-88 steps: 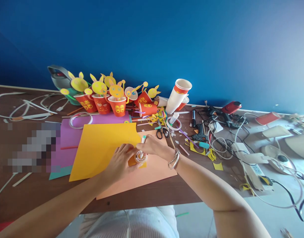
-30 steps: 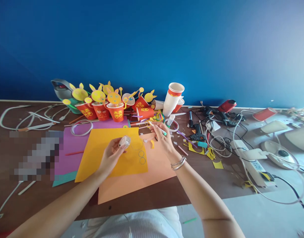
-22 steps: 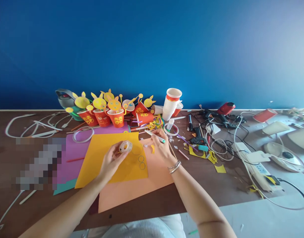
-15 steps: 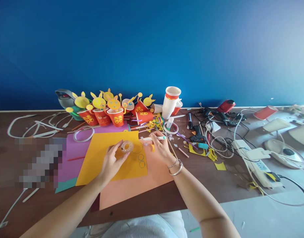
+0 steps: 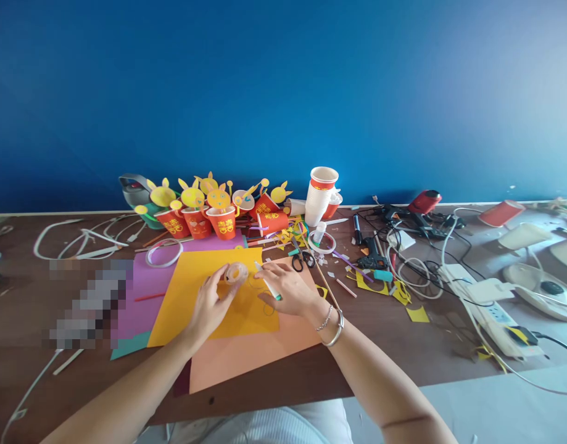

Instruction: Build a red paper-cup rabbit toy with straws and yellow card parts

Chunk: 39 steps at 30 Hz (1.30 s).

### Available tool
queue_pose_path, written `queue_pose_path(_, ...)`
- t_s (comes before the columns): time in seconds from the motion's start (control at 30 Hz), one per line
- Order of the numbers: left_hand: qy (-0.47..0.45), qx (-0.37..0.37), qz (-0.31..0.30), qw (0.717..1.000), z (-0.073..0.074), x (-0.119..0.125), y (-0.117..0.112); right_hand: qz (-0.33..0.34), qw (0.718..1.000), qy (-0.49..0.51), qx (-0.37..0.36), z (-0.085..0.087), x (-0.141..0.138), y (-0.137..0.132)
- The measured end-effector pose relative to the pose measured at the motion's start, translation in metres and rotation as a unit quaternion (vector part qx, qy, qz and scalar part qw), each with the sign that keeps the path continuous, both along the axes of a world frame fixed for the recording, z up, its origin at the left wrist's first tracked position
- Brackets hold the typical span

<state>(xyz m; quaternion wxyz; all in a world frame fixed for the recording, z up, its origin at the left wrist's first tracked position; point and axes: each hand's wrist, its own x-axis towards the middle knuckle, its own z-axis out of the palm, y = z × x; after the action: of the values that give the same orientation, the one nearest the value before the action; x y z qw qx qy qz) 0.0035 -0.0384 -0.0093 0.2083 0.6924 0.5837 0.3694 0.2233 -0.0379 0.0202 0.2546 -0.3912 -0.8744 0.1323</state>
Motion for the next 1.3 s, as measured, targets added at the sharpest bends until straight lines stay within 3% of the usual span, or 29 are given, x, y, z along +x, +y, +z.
queue_pose_path(0.17,-0.109,-0.063,-0.033,0.991,0.004,0.002,-0.001,0.003,0.997,-0.071,-0.008,-0.009,-0.002,0.005)
queue_pose_path(0.23,-0.149,-0.081,-0.054,0.984,0.004,0.003,-0.002,-0.006,0.999,-0.033,-0.025,-0.015,-0.001,0.009)
queue_pose_path(0.33,-0.168,-0.095,-0.064,0.979,0.001,0.004,-0.001,-0.040,0.990,0.110,-0.076,-0.018,0.001,0.012)
queue_pose_path(0.4,-0.165,-0.095,-0.059,0.980,-0.003,0.004,0.000,-0.092,0.960,0.232,-0.129,-0.017,0.001,0.012)
queue_pose_path(0.53,-0.163,-0.088,-0.051,0.981,-0.007,0.003,0.005,-0.167,0.854,0.426,-0.248,-0.009,-0.003,0.012)
queue_pose_path(0.63,-0.164,-0.081,-0.044,0.982,-0.007,0.003,0.007,-0.150,0.805,0.463,-0.340,-0.004,-0.008,0.014)
queue_pose_path(0.7,-0.165,-0.075,-0.042,0.983,-0.006,0.003,0.008,-0.141,0.795,0.451,-0.381,-0.004,-0.012,0.014)
queue_pose_path(0.87,-0.157,-0.070,-0.035,0.984,-0.003,0.003,0.008,-0.139,0.829,0.369,-0.397,-0.009,-0.017,0.005)
queue_pose_path(1.07,-0.162,-0.075,-0.036,0.983,-0.004,0.005,0.008,-0.155,0.892,0.288,-0.312,-0.015,-0.010,-0.003)
queue_pose_path(1.3,-0.155,-0.078,-0.022,0.985,-0.004,0.005,0.009,-0.126,0.906,0.270,-0.299,-0.030,0.004,-0.001)
